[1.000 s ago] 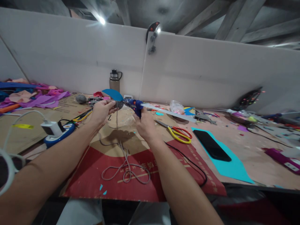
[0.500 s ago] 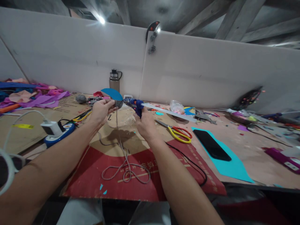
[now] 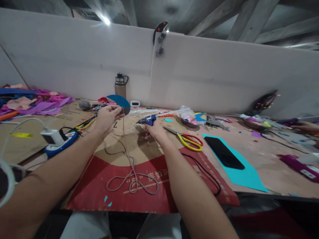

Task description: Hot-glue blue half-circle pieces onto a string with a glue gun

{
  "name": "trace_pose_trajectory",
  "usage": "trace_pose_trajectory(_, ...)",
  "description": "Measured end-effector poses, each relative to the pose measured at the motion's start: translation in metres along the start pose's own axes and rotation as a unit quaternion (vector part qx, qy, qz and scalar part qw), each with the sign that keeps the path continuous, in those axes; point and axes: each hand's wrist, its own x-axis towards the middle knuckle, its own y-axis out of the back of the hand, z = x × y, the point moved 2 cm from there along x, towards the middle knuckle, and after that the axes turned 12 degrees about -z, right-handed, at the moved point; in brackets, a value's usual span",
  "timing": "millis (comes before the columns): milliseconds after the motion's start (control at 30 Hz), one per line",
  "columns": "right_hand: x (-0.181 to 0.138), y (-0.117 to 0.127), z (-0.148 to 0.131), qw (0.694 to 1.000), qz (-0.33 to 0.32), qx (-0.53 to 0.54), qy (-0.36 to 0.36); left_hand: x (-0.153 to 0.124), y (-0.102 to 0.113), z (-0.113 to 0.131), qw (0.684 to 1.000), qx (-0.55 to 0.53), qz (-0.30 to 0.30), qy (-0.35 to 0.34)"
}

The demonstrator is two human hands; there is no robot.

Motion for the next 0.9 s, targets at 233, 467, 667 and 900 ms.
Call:
trace_pose_trajectory(233,-0.013,0.012,-0.02,0.932,0.214,-0.278,0.087,-0.002,-0.002,0.003,0.992,0.114,0.004,-0.055)
trace_pose_trajectory(467,-0.008,-0.065,-0.057,0.977,0.004,0.175,0.12,-0.013,-0.007,0.021,0.946,0.307,0.009,-0.106)
trace_pose_trajectory(667,0.002,-0.063,-0.057,0.96,0.084,0.163,0.211,-0.012,-0.009,0.016,0.981,0.187,-0.001,-0.052)
trace_pose_trajectory(900,-0.006,-0.04,-0.053,0.946,0.174,0.06,0.267,-0.014,-0.019,0.009,0.999,0.011,-0.028,0.023)
